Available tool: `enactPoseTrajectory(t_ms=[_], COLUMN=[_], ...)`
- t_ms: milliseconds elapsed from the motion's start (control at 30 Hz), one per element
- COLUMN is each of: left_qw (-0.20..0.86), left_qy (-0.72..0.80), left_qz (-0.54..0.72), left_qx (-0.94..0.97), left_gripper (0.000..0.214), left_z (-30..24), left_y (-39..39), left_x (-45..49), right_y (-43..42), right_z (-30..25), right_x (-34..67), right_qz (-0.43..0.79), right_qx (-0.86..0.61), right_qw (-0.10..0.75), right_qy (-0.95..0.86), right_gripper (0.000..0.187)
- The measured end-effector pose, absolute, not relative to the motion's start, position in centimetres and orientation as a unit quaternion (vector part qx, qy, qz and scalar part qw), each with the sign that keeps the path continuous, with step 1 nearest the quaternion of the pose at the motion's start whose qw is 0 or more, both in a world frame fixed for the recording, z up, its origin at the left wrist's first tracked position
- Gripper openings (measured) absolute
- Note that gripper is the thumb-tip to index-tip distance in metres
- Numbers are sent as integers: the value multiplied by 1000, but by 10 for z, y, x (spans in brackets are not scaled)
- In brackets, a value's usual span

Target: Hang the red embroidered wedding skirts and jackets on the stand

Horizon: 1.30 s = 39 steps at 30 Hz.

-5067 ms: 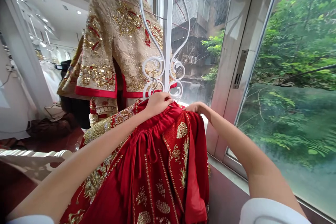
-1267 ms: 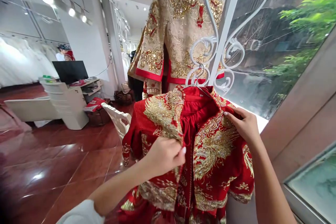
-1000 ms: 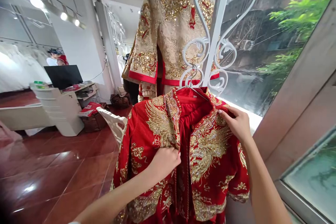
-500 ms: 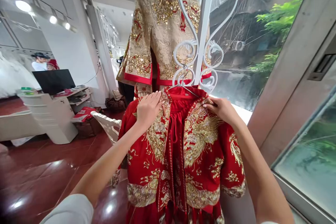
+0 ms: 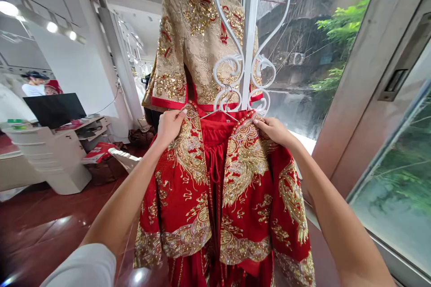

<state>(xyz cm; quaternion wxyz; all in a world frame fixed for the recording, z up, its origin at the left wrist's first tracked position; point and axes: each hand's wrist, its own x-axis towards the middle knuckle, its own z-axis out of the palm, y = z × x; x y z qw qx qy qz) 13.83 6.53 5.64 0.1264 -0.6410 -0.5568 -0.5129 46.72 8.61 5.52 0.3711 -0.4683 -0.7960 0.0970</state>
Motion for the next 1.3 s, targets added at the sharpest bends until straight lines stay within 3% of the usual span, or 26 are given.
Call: enactPoseTrajectory(t_ms=[133, 333, 567, 700, 833, 900, 1000, 1067, 1167, 1200, 1300], left_qw=[59, 54, 111, 183, 239, 288, 295, 277, 277, 286, 324], left_qy=[-542, -530, -564, -594, -553, -553, -563, -564, -585, -598, -638], left_qz=[-437, -459, -477, -502, -429, -393, -378, -388, -404, -408, -409], left_qx=[-716, -711, -665, -601, -673, -676, -673, -674, -646, -629, -567], left_gripper=[45, 43, 40, 40, 43, 49, 57, 69, 87, 81, 36], left_z=[66, 83, 71, 64, 23, -1, -30, -54, -112, -134, -188], left_y=[51, 18, 31, 30, 17, 10, -1, -14, -39, -46, -65], left_x=[136, 160, 157, 171, 203, 218, 227, 227, 220, 216, 199], right_y=[73, 52, 70, 77, 67, 56, 32, 12, -17, -24, -31], right_z=[50, 77, 77, 77, 63, 47, 10, -27, -95, -117, -165], right_x=[475, 492, 488, 475, 457, 446, 426, 410, 390, 386, 391], right_qz=[108, 121, 216, 174, 46, -75, -215, -267, -282, -280, -272], right_qx=[-499, -549, -499, -473, -484, -513, -529, -531, -532, -537, -580], right_qw=[362, 401, 325, 382, 333, 319, 378, 415, 401, 403, 439], right_qy=[-780, -723, -774, -775, -808, -793, -729, -689, -691, -686, -630], right_gripper=[56, 55, 55, 55, 53, 52, 61, 69, 83, 82, 60])
